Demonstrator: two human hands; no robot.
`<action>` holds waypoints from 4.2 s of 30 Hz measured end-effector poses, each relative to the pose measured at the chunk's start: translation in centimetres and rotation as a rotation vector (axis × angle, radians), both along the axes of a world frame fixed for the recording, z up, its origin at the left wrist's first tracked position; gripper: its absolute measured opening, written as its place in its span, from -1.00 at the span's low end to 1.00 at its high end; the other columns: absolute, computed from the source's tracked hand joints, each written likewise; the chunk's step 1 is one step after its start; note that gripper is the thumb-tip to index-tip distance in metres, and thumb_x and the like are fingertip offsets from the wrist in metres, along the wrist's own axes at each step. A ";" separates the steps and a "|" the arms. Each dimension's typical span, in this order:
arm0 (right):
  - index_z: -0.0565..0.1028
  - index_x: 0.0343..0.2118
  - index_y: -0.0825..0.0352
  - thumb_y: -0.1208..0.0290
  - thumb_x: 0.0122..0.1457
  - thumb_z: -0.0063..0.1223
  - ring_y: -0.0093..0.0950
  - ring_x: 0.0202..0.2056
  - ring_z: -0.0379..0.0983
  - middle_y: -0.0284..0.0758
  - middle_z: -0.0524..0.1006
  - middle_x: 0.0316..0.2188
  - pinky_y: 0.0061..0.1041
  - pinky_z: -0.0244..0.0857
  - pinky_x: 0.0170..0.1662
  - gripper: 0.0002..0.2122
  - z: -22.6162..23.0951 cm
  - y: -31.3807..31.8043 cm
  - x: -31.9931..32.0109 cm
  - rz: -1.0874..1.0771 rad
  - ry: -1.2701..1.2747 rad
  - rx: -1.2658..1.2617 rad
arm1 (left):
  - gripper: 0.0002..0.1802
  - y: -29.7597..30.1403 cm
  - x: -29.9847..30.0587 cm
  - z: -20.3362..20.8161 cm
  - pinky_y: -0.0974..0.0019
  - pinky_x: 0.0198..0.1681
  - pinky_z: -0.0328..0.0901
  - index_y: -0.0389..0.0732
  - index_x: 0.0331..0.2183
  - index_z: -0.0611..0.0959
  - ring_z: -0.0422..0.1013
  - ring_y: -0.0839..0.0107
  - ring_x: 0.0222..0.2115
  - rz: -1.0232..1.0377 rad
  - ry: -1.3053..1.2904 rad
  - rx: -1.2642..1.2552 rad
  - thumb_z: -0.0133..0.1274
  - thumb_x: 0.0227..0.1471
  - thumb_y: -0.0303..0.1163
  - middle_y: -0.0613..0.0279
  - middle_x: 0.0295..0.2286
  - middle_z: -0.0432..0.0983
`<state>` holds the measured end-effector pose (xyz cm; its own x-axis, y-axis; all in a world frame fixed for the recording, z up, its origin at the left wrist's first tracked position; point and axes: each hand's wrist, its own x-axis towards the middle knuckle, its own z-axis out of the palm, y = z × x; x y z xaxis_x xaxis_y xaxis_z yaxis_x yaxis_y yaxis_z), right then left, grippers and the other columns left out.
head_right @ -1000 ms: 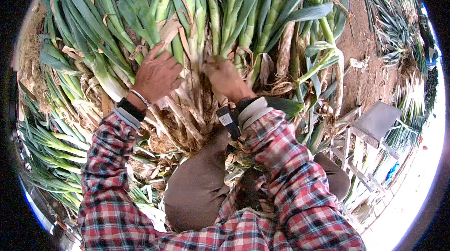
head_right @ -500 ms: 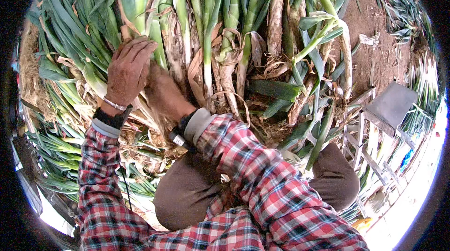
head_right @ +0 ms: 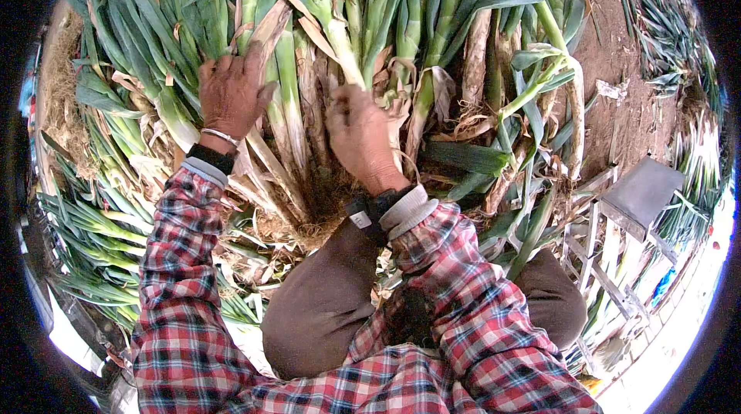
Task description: The person peels outer leaves and skin from leeks by hand and arranges the cleaned leeks onto a metal rack.
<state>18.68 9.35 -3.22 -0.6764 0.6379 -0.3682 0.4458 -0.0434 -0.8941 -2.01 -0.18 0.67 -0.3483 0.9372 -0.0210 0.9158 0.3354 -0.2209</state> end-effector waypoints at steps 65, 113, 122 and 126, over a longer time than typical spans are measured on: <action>0.29 -0.21 0.38 0.30 0.20 0.07 -0.07 -0.53 0.43 -0.05 0.42 -0.57 -0.15 0.22 -0.45 -0.73 28.2 -3.7 32.6 0.489 -0.484 0.269 | -0.56 0.6 21.3 6.3 0.16 -0.13 0.44 -0.09 -0.12 0.50 0.51 0.30 -0.19 0.830 -2.583 0.275 0.09 0.13 0.02 0.18 -0.20 0.55; 0.35 -0.04 0.41 0.21 0.26 0.05 -0.36 -0.30 0.49 -0.09 0.52 -0.33 -0.33 0.35 -0.25 -0.63 27.0 -13.6 37.6 -0.066 0.629 0.227 | -0.32 -2.7 39.4 32.3 0.25 -0.19 0.44 -0.21 0.04 0.44 0.48 0.42 -0.29 -0.163 -2.034 0.868 -0.24 0.23 0.20 0.24 -0.26 0.52; 0.40 -0.20 0.42 0.32 0.14 0.20 -0.26 -0.43 0.44 -0.13 0.44 -0.47 -0.34 0.31 -0.33 -0.69 27.3 -15.1 37.8 -0.465 0.513 0.485 | -0.59 -2.0 44.5 28.7 0.36 -0.37 0.40 -0.19 -0.23 0.48 0.45 0.43 -0.46 -0.099 -1.990 1.030 -0.14 0.27 0.00 0.24 -0.42 0.48; 0.40 -0.19 0.42 0.26 0.19 0.17 -0.46 -0.55 0.38 -0.27 0.43 -0.56 -0.47 0.28 -0.46 -0.68 28.0 -15.2 39.4 -0.347 0.738 0.400 | -0.66 -2.5 44.4 23.8 0.39 -0.41 0.38 -0.20 -0.11 0.48 0.42 0.43 -0.49 -0.082 -2.480 0.550 0.05 0.16 -0.20 0.29 -0.47 0.44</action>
<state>58.05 -5.88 24.75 -0.3987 0.8369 0.3749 -0.2261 0.3065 -0.9246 42.39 -2.71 24.51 -0.0747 0.9972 -0.0021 -0.6762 -0.0491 0.7351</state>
